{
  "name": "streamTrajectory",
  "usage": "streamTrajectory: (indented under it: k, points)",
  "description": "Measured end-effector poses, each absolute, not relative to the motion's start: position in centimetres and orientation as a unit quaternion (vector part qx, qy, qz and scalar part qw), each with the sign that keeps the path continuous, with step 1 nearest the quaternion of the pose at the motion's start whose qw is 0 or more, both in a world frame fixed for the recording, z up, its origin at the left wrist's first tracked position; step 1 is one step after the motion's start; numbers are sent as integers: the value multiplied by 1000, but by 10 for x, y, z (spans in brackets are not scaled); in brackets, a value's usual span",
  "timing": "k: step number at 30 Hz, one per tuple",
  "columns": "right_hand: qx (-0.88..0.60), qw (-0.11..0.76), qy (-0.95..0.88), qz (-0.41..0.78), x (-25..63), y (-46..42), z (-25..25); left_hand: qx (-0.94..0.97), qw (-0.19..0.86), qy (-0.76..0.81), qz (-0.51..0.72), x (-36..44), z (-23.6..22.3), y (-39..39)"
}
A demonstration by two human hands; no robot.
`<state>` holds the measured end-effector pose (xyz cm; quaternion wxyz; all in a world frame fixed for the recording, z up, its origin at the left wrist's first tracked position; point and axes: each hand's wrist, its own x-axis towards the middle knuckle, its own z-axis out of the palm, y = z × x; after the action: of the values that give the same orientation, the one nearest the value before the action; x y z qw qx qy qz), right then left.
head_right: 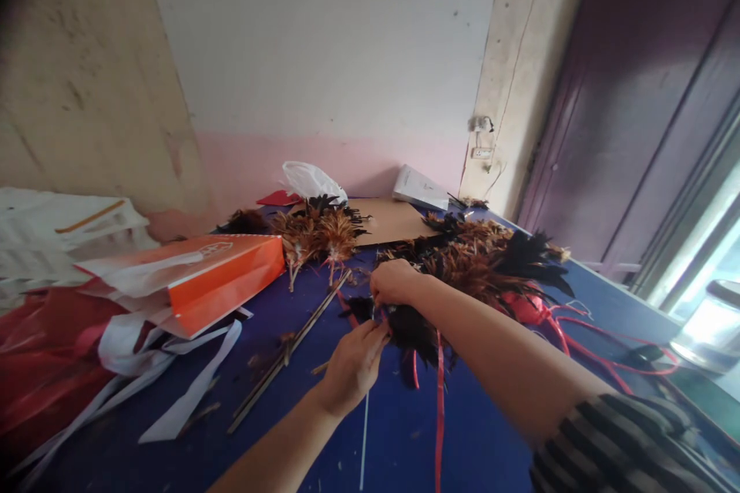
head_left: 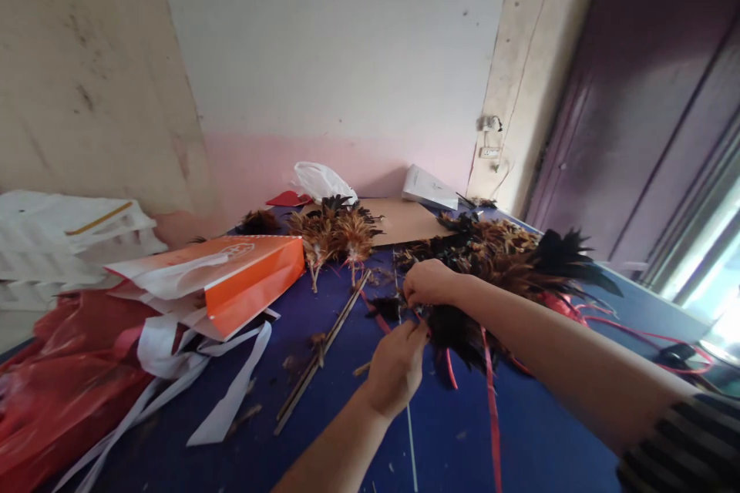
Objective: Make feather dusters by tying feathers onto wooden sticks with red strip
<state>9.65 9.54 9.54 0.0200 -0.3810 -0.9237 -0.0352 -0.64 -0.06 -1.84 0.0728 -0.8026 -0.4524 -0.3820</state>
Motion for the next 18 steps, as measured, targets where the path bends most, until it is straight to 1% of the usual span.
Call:
streamTrajectory:
  k: [2, 4, 6, 7, 8, 9, 10, 11, 12, 13, 15, 16, 17, 18]
  points:
    - [-389, 17, -921, -4, 92, 91, 101, -808, 47, -452, -375, -6, -19, 0]
    - [-378, 10, -925, 39, 86, 82, 118, -808, 22, -450, -380, -5, -18, -1]
    - [-340, 52, -930, 129, 80, 74, 150, -806, -7, -433, -404, -4, -18, -2]
    - [-313, 118, -916, 221, 77, 73, 169, -801, -22, -424, -422, -4, -19, -2]
    - [-284, 208, -883, 312, 76, 74, 189, -796, -39, -416, -438, -3, -19, -2]
    - [-265, 297, -840, 370, 76, 77, 207, -789, -58, -412, -453, -3, -19, -2]
    - [-265, 371, -796, 398, 77, 83, 223, -780, -80, -411, -464, -3, -19, -2]
    - [-290, 426, -760, 396, 80, 90, 235, -769, -104, -414, -475, -3, -19, -2]
    - [-335, 458, -734, 373, 85, 96, 242, -757, -130, -417, -486, -4, -18, -1]
    - [-384, 468, -718, 343, 92, 99, 244, -740, -155, -419, -502, -5, -16, 0]
    - [-439, 443, -713, 320, 109, 93, 232, -691, -198, -430, -546, -9, -9, 2]
    - [-435, 419, -721, 340, 119, 82, 220, -663, -221, -438, -566, -11, -5, 3]
    - [-404, 388, -732, 387, 129, 67, 205, -633, -249, -445, -582, -14, -1, 4]
    - [-359, 339, -754, 434, 140, 49, 187, -603, -287, -449, -593, -16, 3, 4]
